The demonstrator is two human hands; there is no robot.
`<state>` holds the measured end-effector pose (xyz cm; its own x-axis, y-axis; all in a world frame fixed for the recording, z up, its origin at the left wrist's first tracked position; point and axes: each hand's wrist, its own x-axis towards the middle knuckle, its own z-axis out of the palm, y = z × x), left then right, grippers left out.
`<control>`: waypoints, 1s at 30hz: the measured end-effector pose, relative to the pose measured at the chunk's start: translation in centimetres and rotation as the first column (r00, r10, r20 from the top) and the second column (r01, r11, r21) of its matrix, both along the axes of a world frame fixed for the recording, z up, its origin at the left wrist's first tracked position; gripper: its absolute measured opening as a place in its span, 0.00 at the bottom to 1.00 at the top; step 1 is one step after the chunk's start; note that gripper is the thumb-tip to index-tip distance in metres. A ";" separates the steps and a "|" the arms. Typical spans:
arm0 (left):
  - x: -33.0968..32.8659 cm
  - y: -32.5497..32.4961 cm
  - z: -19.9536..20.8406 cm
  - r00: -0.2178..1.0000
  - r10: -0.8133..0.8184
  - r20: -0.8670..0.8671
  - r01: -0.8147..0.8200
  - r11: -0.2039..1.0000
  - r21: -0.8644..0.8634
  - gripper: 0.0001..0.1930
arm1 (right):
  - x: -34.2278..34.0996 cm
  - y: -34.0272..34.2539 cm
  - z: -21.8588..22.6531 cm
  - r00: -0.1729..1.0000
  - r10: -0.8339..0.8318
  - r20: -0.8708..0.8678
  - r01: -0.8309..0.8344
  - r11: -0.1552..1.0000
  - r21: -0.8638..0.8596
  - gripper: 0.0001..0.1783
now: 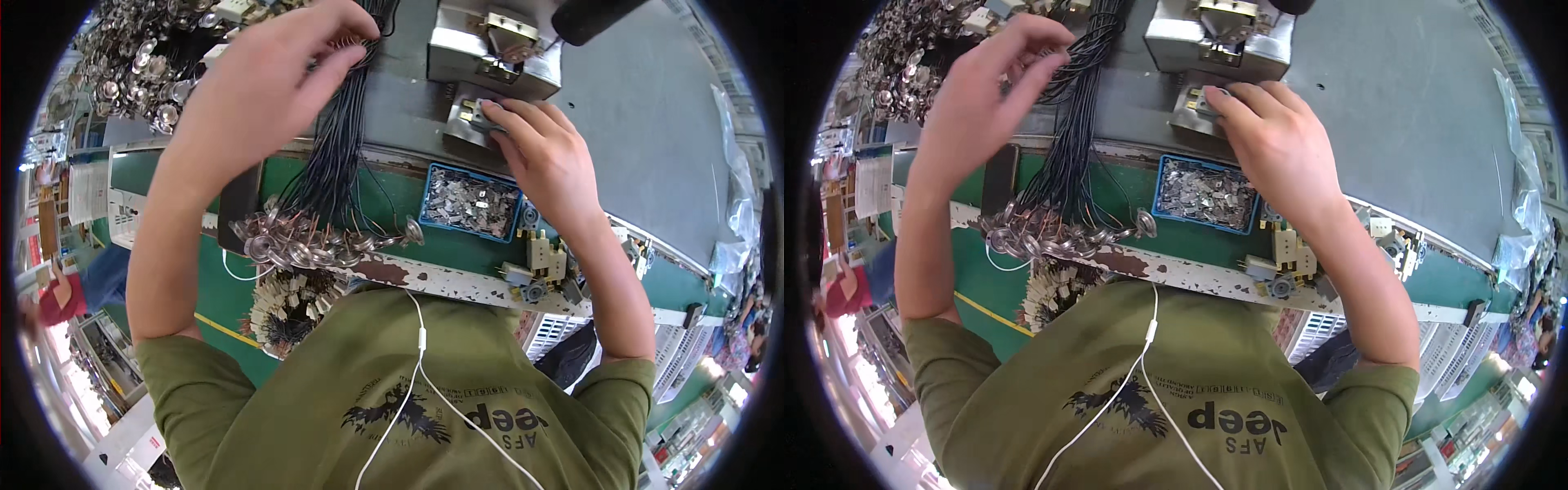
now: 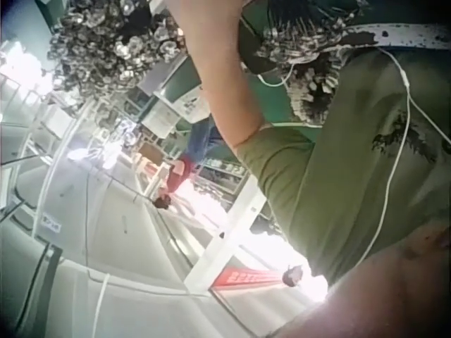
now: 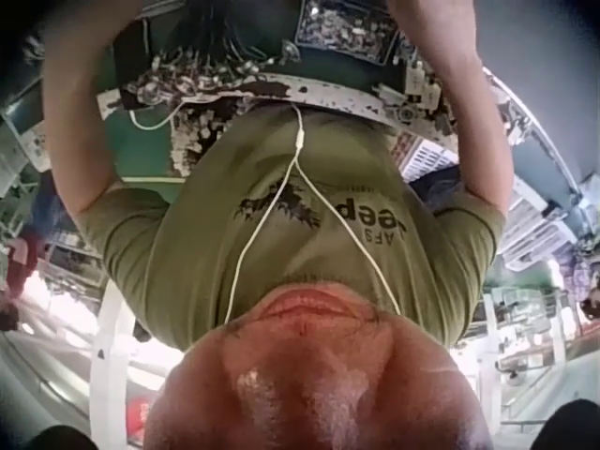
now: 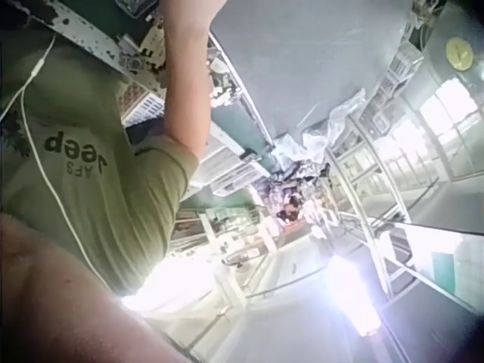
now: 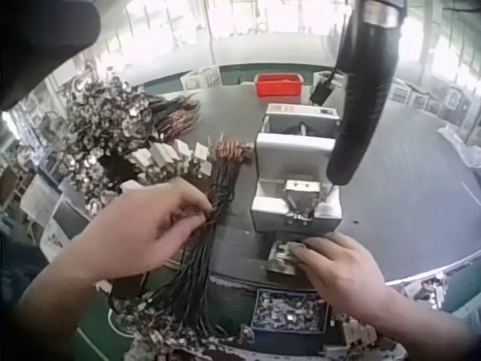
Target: Assembling electrical components using a handheld power tool on a production floor.
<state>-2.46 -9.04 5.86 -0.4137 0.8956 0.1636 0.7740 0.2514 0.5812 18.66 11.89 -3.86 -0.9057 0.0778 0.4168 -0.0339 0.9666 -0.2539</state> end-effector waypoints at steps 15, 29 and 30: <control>4.1 1.5 -5.3 0.800 -0.493 -0.342 0.522 0.853 -0.009 0.03 | -4.9 -4.7 5.2 0.701 0.511 -0.497 -0.682 0.683 -0.261 0.35; -2.9 -1.5 -1.5 0.961 -0.226 -0.157 0.210 0.971 -0.114 0.09 | -4.0 -10.0 -0.8 0.956 0.241 0.166 -0.090 0.783 -0.615 0.12; -2.7 -1.7 -1.6 0.960 -0.234 -0.156 0.215 0.969 -0.124 0.09 | -4.7 -10.7 -0.4 0.915 0.220 0.339 0.075 0.732 -0.677 0.13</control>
